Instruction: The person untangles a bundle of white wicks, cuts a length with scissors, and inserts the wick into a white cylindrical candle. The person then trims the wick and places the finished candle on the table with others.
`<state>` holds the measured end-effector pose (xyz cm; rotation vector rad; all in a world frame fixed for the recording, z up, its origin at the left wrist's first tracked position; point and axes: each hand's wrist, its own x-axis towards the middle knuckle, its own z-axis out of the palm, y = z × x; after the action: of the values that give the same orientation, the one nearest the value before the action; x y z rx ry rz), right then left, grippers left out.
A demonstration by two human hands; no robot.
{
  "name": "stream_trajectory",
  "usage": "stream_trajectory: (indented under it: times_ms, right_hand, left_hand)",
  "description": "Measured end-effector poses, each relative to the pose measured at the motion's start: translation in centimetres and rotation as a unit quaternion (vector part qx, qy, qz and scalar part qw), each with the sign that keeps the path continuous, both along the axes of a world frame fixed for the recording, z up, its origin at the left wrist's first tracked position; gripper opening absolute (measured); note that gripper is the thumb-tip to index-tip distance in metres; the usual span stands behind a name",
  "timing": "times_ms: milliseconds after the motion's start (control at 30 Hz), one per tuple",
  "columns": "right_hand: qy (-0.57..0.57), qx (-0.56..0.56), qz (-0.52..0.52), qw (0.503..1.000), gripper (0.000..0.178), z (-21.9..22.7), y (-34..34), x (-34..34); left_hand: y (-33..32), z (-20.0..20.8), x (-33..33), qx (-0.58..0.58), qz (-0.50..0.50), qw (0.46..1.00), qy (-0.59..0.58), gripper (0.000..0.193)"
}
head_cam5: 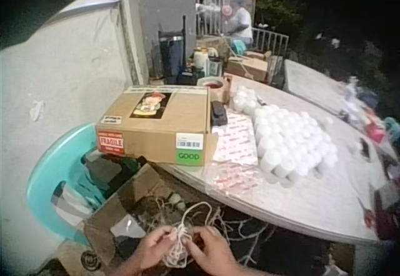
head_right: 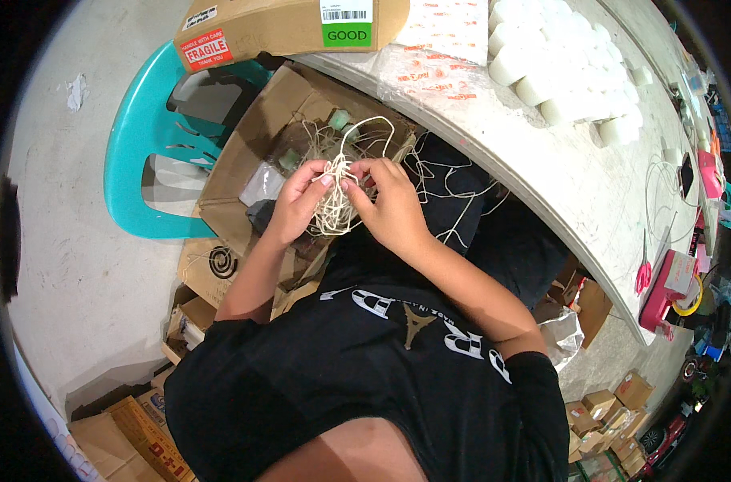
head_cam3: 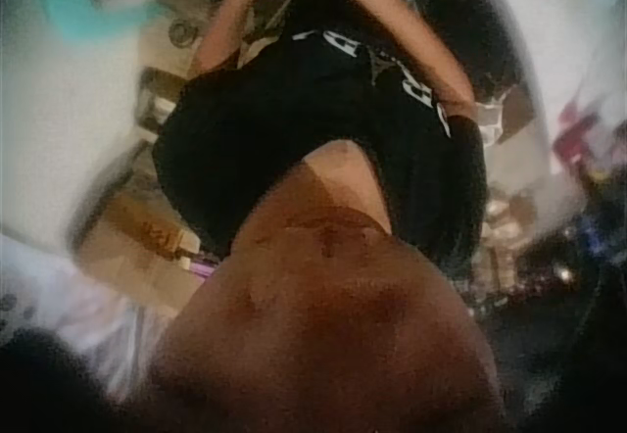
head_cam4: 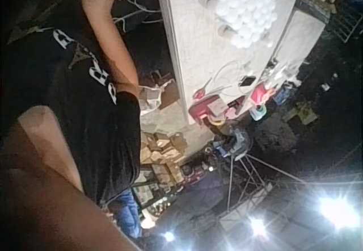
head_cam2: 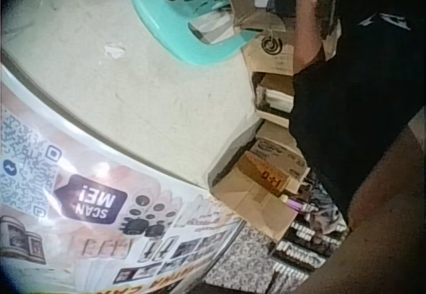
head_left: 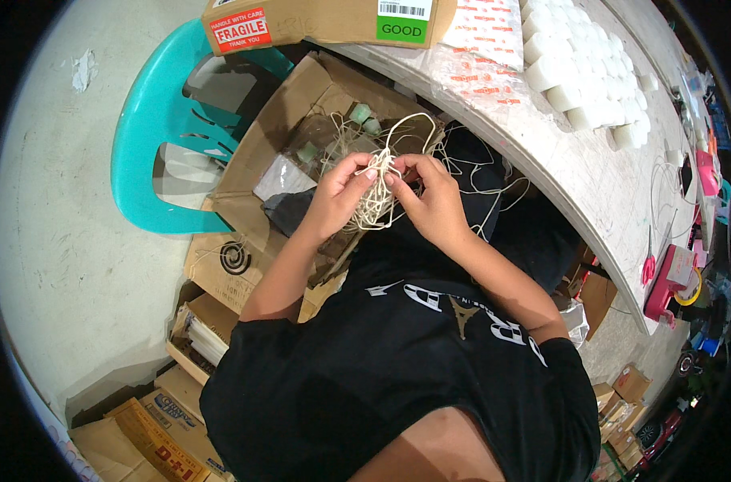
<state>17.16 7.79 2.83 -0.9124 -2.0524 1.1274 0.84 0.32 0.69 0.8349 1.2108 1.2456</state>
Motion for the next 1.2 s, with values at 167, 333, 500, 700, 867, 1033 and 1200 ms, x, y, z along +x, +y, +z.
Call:
stream_trajectory:
  times_ms: [167, 333, 500, 700, 867, 1033, 1200]
  right_hand:
    - [0.045, -0.107, -0.045, 0.992, 0.018, -0.5, -0.1, -0.3]
    - [0.006, -0.103, -0.025, 0.994, 0.013, 0.3, -0.5, -0.1]
    - [-0.004, -0.048, 0.004, 0.999, 0.011, 0.4, -0.5, 0.1]
    - [0.007, -0.08, 0.075, 0.994, 0.01, 0.3, -0.3, 0.5]
    - [-0.011, -0.19, 0.099, 0.977, 0.01, -0.7, -0.1, 0.3]
    - [-0.005, -0.337, 0.111, 0.935, 0.017, -1.4, -0.1, 0.1]
    - [0.006, -0.354, 0.066, 0.933, 0.021, -2.7, -0.2, -0.3]
  left_hand:
    - [0.3, -1.9, 0.1, 0.101, 0.034, 0.989, 0.1, 0.017]
    - [0.3, -1.4, 0.9, 0.028, 0.043, 0.998, -0.026, 0.014]
    - [0.6, -0.5, 1.0, -0.024, 0.097, 0.991, -0.091, 0.016]
    - [0.7, -0.1, 0.1, -0.064, 0.141, 0.966, -0.205, 0.017]
    - [1.0, -1.5, 0.3, -0.07, 0.218, 0.959, -0.167, 0.023]
    - [1.1, -2.6, 0.6, -0.015, 0.176, 0.984, 0.003, 0.017]
    - [1.1, -2.1, 1.4, 0.061, 0.122, 0.989, 0.05, 0.014]
